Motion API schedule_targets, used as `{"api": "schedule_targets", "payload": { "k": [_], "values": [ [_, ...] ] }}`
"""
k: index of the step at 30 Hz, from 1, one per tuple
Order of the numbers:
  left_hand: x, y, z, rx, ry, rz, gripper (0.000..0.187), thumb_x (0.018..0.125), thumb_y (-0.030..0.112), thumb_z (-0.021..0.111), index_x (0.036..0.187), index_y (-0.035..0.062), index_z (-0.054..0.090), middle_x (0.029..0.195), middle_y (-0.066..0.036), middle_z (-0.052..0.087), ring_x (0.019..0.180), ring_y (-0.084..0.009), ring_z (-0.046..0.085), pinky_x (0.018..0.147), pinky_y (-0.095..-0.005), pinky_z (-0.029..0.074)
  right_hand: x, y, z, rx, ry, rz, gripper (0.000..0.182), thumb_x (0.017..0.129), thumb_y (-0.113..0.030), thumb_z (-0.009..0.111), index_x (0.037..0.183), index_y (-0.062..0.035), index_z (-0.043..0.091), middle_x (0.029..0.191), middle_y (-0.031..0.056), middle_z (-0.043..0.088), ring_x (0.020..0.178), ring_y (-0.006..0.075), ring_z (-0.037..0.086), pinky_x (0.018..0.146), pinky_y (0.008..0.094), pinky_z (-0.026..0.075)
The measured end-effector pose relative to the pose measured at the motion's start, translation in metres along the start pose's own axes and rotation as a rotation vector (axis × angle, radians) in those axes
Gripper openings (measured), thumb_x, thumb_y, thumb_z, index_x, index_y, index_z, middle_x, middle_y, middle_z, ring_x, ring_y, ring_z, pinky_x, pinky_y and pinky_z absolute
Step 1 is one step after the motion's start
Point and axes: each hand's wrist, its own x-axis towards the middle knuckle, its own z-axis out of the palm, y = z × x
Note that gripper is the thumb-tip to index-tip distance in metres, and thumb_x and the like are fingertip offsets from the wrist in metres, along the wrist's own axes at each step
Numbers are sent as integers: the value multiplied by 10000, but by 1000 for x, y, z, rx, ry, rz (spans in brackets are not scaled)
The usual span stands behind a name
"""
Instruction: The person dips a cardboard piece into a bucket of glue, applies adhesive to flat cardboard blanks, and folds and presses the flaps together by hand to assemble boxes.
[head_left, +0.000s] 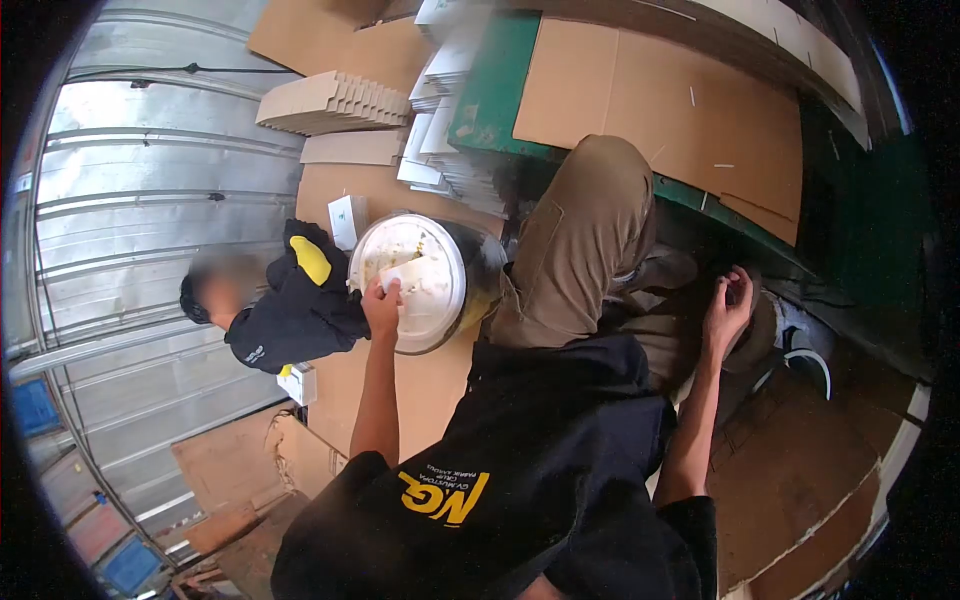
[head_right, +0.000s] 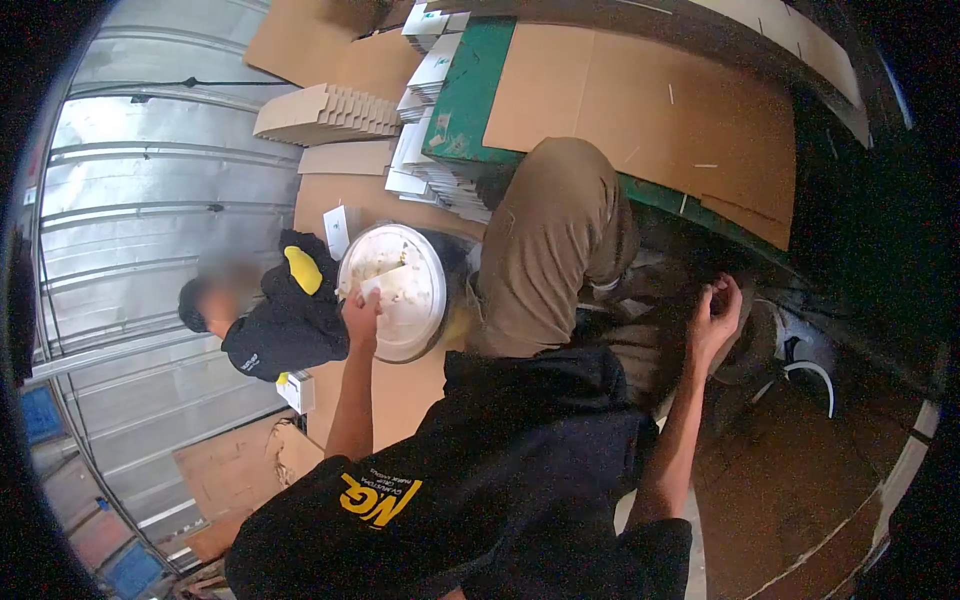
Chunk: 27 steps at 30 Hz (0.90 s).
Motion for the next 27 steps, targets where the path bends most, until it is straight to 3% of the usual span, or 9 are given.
{"api": "schedule_targets", "payload": {
  "k": [4, 7, 10, 11, 13, 16, 20, 24, 27],
  "values": [
    [-9, 56, 4, -282, 121, 68, 426, 977, 76, 711, 1374, 23, 564, 935, -20, 654, 764, -96, 578, 692, -247, 508, 8, -23, 4, 59, 46, -60, 279, 991, -44, 662, 1264, 12, 657, 1099, 70, 687, 998, 150, 640, 906, 312, 524],
    [23, 70, -7, -306, -67, 113, 235, 998, 50, 673, 1232, 43, 659, 914, 3, 622, 777, -82, 560, 707, -230, 486, 23, -81, 23, 130, 78, -193, 220, 983, -37, 664, 1200, -9, 678, 1078, 58, 687, 952, 136, 629, 857, 283, 516],
    [37, 160, 25, -245, -98, 316, 172, 1003, 90, 698, 1147, -1, 676, 888, 4, 621, 750, -81, 558, 713, -227, 482, 58, -143, 53, 83, 80, -350, 249, 940, -56, 705, 1182, -6, 671, 1031, 67, 662, 897, 165, 632, 840, 310, 524],
    [43, 192, 41, -347, -77, 362, 184, 969, 107, 743, 1091, -19, 690, 838, -11, 642, 713, -94, 594, 671, -245, 482, 72, -178, 61, 142, -13, -310, 264, 937, -67, 706, 1194, -18, 668, 1122, 86, 644, 925, 179, 636, 844, 310, 518],
    [60, 245, 63, -405, -170, 411, 234, 938, 32, 757, 1142, -39, 666, 974, -64, 692, 884, -139, 665, 807, -283, 546, 113, -197, 89, 33, 14, -475, 445, 870, -39, 728, 1303, -80, 631, 1337, 140, 550, 1014, 246, 633, 844, 351, 536],
    [71, 339, 109, -422, -390, 657, 274, 922, -61, 734, 1179, -52, 642, 1177, -123, 691, 1101, -176, 663, 972, -320, 539, 174, -211, 132, 25, 51, -614, 542, 828, -13, 727, 1348, -103, 607, 1408, 154, 509, 1102, 311, 599, 840, 378, 538],
    [115, 411, 182, -395, -447, 906, 222, 912, -56, 737, 1121, -14, 673, 1111, -62, 678, 983, -137, 653, 842, -273, 534, 231, -247, 154, -83, 151, -702, 569, 822, -56, 739, 1370, -119, 598, 1466, 160, 474, 1219, 345, 537, 898, 430, 509],
    [105, 498, 237, -228, -332, 1152, 190, 858, 12, 799, 1022, 77, 727, 968, -45, 577, 825, -114, 597, 733, -252, 489, 278, -262, 167, -445, 195, -711, 490, 860, -256, 758, 1325, -173, 630, 1466, 123, 500, 1290, 328, 501, 1052, 552, 376],
    [120, 534, 281, -165, -282, 1245, 171, 862, 25, 799, 1008, 95, 744, 1020, -29, 531, 824, -113, 570, 692, -252, 467, 292, -245, 173, -678, 7, -708, 432, 891, -342, 745, 1270, -165, 634, 1418, 76, 551, 1321, 294, 495, 1099, 677, 301]
  ]
}}
